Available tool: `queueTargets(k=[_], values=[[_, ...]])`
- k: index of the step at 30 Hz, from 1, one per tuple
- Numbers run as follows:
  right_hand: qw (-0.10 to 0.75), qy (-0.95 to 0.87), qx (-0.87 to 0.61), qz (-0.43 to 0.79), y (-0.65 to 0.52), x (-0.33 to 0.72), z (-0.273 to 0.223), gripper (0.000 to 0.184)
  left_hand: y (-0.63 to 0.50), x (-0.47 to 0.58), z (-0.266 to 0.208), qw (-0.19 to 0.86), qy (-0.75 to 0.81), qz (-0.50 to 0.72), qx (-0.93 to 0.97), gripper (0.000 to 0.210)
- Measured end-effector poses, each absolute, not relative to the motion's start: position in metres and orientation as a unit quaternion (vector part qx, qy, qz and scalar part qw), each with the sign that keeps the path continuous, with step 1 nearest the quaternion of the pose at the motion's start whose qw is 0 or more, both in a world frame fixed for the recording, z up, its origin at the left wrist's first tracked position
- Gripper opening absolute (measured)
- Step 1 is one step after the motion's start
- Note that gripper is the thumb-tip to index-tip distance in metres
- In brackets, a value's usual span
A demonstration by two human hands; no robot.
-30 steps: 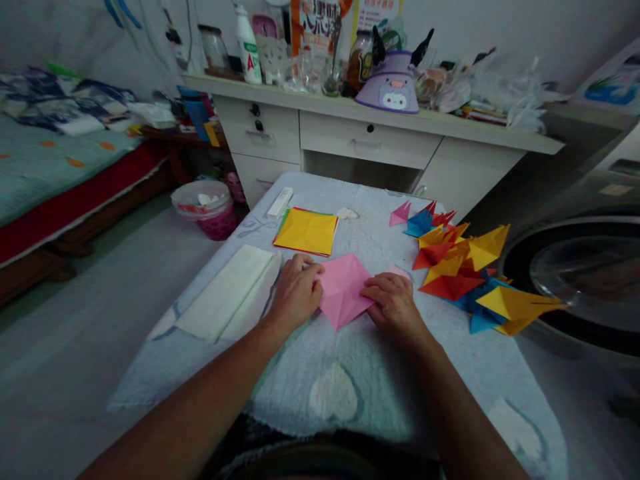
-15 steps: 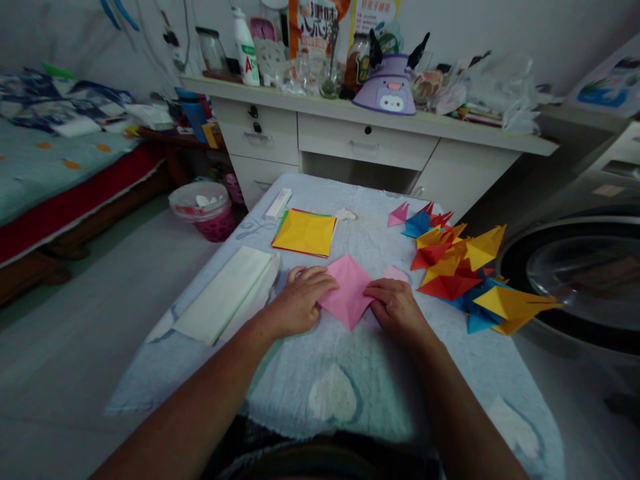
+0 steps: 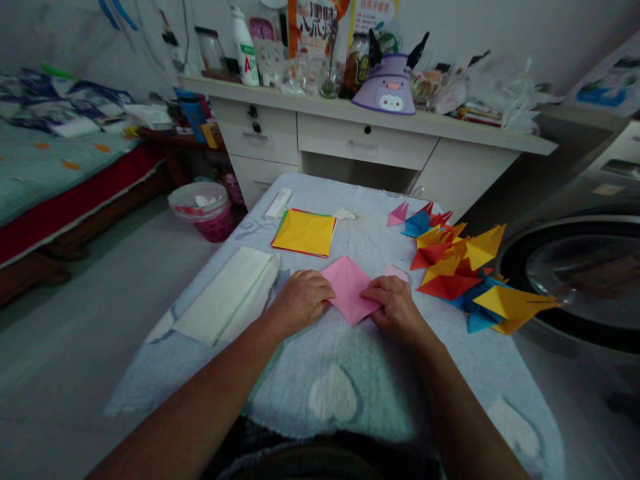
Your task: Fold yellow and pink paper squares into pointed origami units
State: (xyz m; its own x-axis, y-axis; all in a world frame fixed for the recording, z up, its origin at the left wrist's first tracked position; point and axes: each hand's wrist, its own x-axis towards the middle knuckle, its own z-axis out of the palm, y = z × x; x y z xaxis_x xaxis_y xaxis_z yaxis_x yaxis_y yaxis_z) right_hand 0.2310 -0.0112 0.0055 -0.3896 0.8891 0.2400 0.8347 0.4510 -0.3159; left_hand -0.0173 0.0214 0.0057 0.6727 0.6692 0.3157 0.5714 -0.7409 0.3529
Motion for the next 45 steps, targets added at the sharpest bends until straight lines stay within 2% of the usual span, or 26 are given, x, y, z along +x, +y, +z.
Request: queueTargets(k=[6,13,23,31,38,45], values=[[0.174,-0.829,-0.520,0.111,-0.010,0.232,0.010,0.017,0.021,-0.019,0.007,0.120,0.357,0.188,0.907,0.014],[0.168,-0.808,-0.542,0.158,-0.012,0.229,0.014,0.027,0.021,-0.017,0.011,0.140,0.434,0.167,0.874,0.020],[0.176,-0.741,-0.641,0.096,-0.004,0.223,-0.002,0.030,0.029,-0.010,0.002,0.143,0.509,0.170,0.832,0.020],[0.139,-0.713,-0.686,0.043,-0.002,0.217,-0.006,0.029,0.034,-0.006,-0.002,0.100,0.528,0.159,0.828,0.019],[0.109,-0.696,-0.709,0.031,-0.001,0.213,-0.002,0.028,0.033,-0.004,-0.002,0.070,0.546,0.145,0.822,0.020],[0.126,-0.686,-0.716,0.031,-0.002,0.211,0.000,0.022,0.033,-0.004,-0.005,0.047,0.553,0.161,0.816,0.027]])
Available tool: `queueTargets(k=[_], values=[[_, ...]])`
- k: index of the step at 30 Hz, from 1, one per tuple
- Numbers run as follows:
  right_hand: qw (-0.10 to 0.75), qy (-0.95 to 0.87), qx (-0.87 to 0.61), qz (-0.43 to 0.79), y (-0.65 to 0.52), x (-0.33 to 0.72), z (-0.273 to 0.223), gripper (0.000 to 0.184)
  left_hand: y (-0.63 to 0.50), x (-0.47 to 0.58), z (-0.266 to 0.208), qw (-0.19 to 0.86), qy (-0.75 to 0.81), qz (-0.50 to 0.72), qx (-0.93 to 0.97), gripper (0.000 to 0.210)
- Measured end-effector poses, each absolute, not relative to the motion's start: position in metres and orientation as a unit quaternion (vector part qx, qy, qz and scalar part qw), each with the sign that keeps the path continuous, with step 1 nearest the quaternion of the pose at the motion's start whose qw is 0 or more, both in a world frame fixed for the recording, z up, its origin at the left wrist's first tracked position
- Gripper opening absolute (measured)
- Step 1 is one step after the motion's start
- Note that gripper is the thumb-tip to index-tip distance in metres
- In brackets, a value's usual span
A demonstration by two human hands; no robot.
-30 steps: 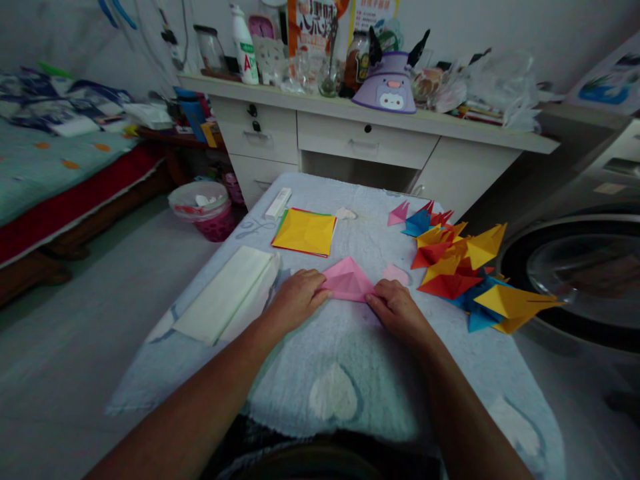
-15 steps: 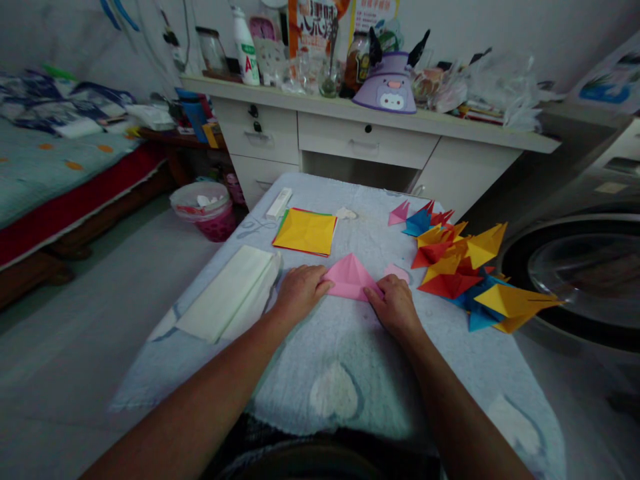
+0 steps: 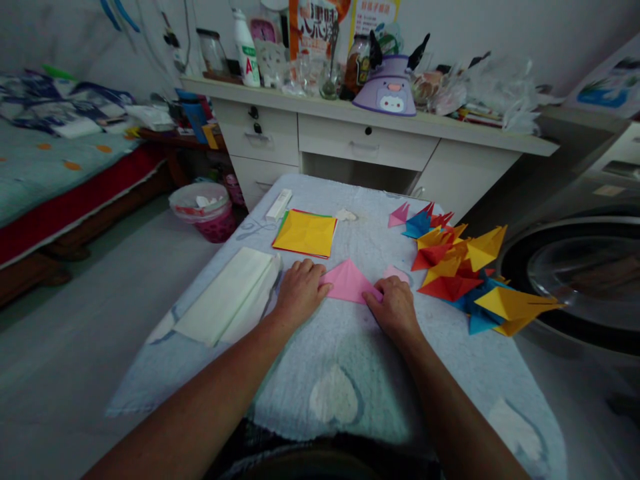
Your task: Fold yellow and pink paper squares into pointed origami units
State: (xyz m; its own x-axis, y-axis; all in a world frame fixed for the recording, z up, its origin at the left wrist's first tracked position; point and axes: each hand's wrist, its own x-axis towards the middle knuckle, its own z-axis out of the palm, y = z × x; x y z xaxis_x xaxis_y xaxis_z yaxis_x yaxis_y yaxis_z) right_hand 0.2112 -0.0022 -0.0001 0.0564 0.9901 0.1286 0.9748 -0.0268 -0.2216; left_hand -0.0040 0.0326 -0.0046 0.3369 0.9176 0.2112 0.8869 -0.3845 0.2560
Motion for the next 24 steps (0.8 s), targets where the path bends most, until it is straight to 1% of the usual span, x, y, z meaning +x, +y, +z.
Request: queueTargets(k=[5,11,13,17,21,24], values=[[0.159,-0.691,-0.705,0.030,-0.002,0.214,-0.004,0.020,0.033,-0.004,-0.004,0.059,0.545,0.161,0.821,0.026],[0.190,-0.692,-0.696,0.025,0.000,0.217,-0.012,0.020,0.038,-0.003,-0.006,0.102,0.537,0.190,0.816,0.022],[0.195,-0.693,-0.694,0.025,0.000,0.217,-0.012,0.021,0.041,-0.003,-0.006,0.124,0.541,0.194,0.809,0.019],[0.196,-0.690,-0.695,0.042,0.000,0.217,-0.011,0.023,0.044,-0.002,-0.003,0.170,0.544,0.213,0.794,0.005],[0.214,-0.685,-0.693,0.069,-0.001,0.218,-0.008,0.030,0.042,-0.003,0.002,0.211,0.517,0.268,0.785,0.007],[0.261,-0.698,-0.661,0.091,-0.004,0.220,-0.004,0.041,0.039,-0.004,0.006,0.270,0.497,0.289,0.773,0.008]])
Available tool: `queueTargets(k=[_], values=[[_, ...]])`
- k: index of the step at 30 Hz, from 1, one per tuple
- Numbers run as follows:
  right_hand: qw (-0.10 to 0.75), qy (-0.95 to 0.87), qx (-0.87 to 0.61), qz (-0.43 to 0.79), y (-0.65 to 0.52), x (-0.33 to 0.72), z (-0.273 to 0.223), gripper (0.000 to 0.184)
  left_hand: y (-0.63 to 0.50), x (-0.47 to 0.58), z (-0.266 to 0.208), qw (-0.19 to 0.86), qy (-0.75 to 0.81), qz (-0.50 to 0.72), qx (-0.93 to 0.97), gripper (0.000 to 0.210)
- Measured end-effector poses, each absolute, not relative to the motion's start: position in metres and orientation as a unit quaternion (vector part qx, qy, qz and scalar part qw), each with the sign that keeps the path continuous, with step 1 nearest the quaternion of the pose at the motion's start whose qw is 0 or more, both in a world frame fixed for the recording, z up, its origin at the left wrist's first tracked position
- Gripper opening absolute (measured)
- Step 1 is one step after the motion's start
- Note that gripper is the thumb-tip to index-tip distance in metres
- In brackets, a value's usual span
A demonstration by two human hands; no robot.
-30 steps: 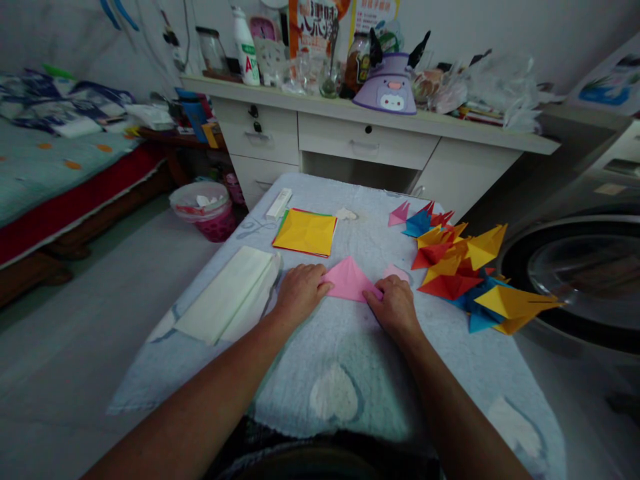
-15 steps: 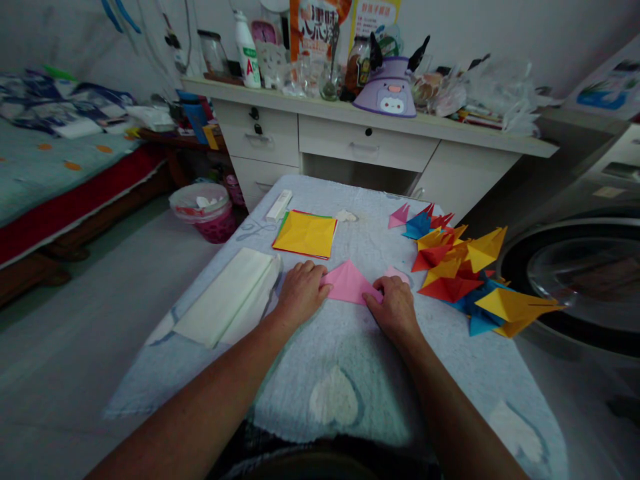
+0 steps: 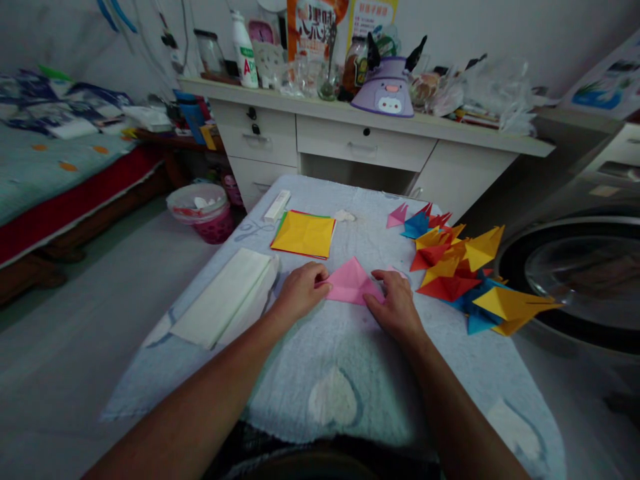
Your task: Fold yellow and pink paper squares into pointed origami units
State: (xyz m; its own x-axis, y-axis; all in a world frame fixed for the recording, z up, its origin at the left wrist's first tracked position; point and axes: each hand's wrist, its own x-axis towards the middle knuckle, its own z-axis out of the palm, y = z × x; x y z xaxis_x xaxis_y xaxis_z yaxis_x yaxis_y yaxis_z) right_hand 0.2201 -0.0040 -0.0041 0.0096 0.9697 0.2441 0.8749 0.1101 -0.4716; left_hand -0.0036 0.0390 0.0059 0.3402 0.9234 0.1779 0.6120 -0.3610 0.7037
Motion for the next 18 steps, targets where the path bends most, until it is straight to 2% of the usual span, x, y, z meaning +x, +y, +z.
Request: queueTargets(k=[3,5,8,12,18], values=[[0.322,-0.704,-0.623,0.113,-0.008,0.222,0.002,0.043,0.035,-0.005,0.009,0.336,0.467,0.292,0.764,0.009],[0.346,-0.704,-0.608,0.125,-0.009,0.223,0.006,0.035,0.033,-0.006,0.010,0.370,0.446,0.297,0.759,0.008],[0.350,-0.714,-0.591,0.138,-0.008,0.224,0.010,0.021,0.032,-0.007,0.010,0.405,0.434,0.298,0.747,0.008],[0.362,-0.725,-0.570,0.137,-0.006,0.224,0.012,0.021,0.030,-0.008,0.013,0.455,0.407,0.280,0.741,0.013],[0.360,-0.742,-0.547,0.139,-0.008,0.223,0.015,0.020,0.031,-0.009,0.018,0.432,0.398,0.248,0.771,0.020]])
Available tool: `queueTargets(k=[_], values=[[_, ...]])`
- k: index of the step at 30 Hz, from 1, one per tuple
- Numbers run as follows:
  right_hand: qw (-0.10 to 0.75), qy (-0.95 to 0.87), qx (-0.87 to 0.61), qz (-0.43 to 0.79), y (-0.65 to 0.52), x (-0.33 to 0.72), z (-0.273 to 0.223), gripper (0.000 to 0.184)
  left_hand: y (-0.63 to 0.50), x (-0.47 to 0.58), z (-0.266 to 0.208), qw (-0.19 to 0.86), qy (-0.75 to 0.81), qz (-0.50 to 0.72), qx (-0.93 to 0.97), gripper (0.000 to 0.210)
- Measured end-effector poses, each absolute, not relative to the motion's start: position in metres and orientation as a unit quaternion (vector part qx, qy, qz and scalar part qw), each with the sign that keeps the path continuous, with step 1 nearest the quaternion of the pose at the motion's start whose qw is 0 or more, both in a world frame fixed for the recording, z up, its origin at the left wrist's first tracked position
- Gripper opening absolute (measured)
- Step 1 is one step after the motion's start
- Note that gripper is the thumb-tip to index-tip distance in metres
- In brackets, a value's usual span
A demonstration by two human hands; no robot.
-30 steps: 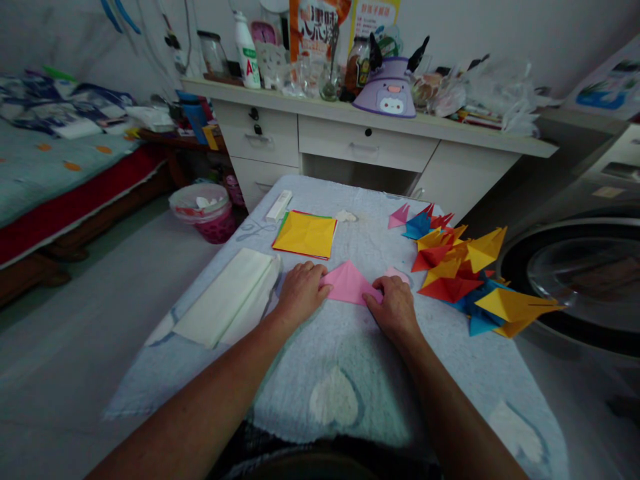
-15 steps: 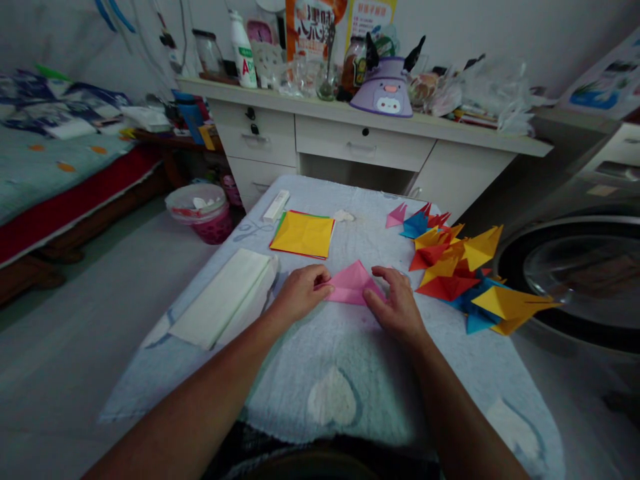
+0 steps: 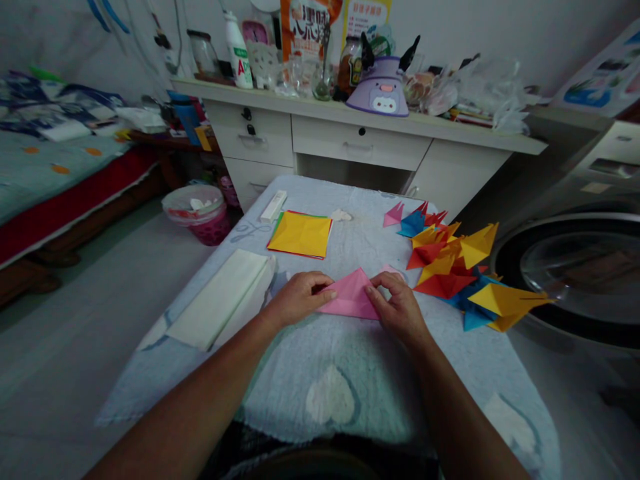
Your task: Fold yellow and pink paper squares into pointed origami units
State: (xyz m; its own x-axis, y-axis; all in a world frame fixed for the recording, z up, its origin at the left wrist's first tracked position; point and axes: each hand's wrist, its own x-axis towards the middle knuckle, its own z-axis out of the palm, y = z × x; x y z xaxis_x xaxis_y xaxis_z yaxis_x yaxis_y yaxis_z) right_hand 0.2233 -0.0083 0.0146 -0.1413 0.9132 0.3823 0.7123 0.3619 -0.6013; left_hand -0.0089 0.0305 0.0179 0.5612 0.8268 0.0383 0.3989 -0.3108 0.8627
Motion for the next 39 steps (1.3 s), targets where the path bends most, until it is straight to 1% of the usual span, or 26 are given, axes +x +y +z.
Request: queueTargets(k=[4,7,10,13,20,27,33,39], values=[[0.351,-0.748,-0.544,0.150,-0.010,0.221,0.017,0.021,0.031,-0.009,0.017,0.424,0.406,0.230,0.777,0.026],[0.341,-0.753,-0.538,0.164,-0.012,0.219,0.019,0.022,0.031,-0.009,0.016,0.423,0.408,0.233,0.775,0.022],[0.336,-0.759,-0.526,0.186,-0.014,0.216,0.023,0.022,0.031,-0.008,0.016,0.452,0.391,0.253,0.761,0.018],[0.346,-0.759,-0.506,0.218,-0.015,0.214,0.026,0.022,0.030,-0.007,0.016,0.474,0.378,0.260,0.751,0.019],[0.352,-0.737,-0.484,0.313,-0.017,0.218,0.029,0.026,0.027,-0.007,0.019,0.487,0.369,0.262,0.747,0.022],[0.383,-0.665,-0.473,0.432,-0.020,0.214,0.033,0.027,0.025,-0.006,0.018,0.498,0.353,0.234,0.757,0.025],[0.403,-0.621,-0.464,0.486,-0.018,0.212,0.020,0.026,0.024,-0.004,0.015,0.493,0.348,0.215,0.768,0.023],[0.414,-0.608,-0.457,0.500,-0.018,0.211,0.018,0.024,0.023,-0.003,0.016,0.491,0.351,0.207,0.770,0.030]])
